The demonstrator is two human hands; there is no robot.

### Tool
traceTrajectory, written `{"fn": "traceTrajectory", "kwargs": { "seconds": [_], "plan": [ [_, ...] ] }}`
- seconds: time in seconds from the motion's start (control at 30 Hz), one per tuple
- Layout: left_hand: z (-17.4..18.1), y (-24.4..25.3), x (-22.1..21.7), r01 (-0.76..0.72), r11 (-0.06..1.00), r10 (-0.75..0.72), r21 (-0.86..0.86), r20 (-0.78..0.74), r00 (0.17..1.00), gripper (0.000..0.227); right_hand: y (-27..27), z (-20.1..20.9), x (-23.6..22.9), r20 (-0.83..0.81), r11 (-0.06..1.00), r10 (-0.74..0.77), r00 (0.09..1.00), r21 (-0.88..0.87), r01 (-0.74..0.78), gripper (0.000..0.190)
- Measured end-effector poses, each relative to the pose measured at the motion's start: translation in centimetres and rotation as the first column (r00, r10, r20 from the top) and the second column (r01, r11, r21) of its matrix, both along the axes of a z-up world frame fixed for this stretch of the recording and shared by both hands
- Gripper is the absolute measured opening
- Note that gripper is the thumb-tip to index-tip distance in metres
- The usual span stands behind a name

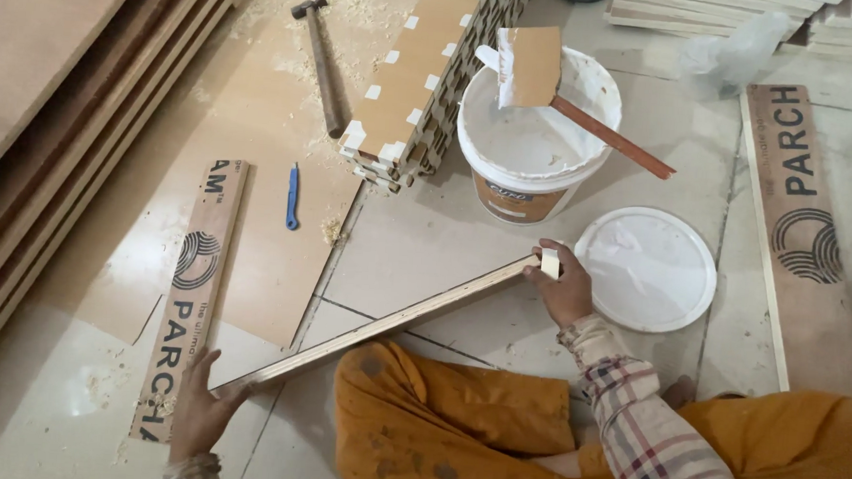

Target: Applying adhesive glue to wood components and securing them with masking tape during furniture assembly.

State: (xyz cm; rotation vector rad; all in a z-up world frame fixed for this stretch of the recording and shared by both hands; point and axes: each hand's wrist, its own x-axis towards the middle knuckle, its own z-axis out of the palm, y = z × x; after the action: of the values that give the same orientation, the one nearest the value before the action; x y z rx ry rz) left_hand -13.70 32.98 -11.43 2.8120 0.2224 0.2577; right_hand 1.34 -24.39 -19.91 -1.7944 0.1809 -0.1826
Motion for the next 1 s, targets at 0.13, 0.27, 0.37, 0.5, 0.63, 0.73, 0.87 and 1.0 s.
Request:
{"fn": "traceTrajectory", "kwargs": {
  "seconds": [0.13, 0.27, 0.37, 0.5, 0.63, 0.73, 0.87, 1.0],
  "plan": [
    [3.8, -14.1, 6.1, 0.118, 0.962, -0.135, -0.246, -0.053, 0.989, 0.075, -0.7, 2.6, -0.9, -0.078, 0.998, 0.011, 0.997, 0.064, -0.006, 0.054],
    [5.0, -28.9, 10.4, 0.549, 0.793, -0.494, -0.264, 0.248, 0.833, 0.049, -2.5, 1.9, -3.2, -0.090, 0.981, -0.018, 0.996, 0.190, 0.035, 0.054],
    [4.7, -36.2, 12.5, 0.644, 0.677, -0.573, -0.357, 0.293, 0.765, 0.044, -2.2, 4.9, -5.7, -0.118, 0.974, 0.091, 0.989, 0.215, -0.064, 0.059],
    [1.4, -40.8, 13.0, 0.714, 0.547, -0.671, -0.438, 0.280, 0.686, 0.038, -1.4, 5.5, -7.1, -0.202, 0.908, 0.378, 0.903, 0.270, -0.320, 0.071],
    [1.1, -39.8, 13.3, 0.569, 0.495, -0.728, -0.657, 0.044, 0.684, 0.018, -0.6, 4.3, -6.6, -0.137, 0.831, 0.460, 0.877, 0.414, -0.371, 0.080],
    [1.6, -39.8, 14.9, 0.738, 0.606, -0.711, -0.297, 0.215, 0.670, 0.013, 0.2, 3.3, -5.1, -0.193, 0.789, 0.449, 0.873, 0.544, -0.285, 0.070],
    [-0.1, -40.0, 17.4, 0.689, 0.646, -0.633, -0.328, 0.273, 0.724, 0.015, 0.9, 1.6, -3.1, -0.420, 0.843, 0.333, 0.844, 0.533, -0.067, 0.044],
    [-1.4, -40.6, 19.2, 0.621, 0.656, -0.604, -0.429, 0.194, 0.773, 0.017, 0.7, 0.6, -1.9, -0.457, 0.880, 0.273, 0.846, 0.474, -0.028, 0.036]
  ]
}}
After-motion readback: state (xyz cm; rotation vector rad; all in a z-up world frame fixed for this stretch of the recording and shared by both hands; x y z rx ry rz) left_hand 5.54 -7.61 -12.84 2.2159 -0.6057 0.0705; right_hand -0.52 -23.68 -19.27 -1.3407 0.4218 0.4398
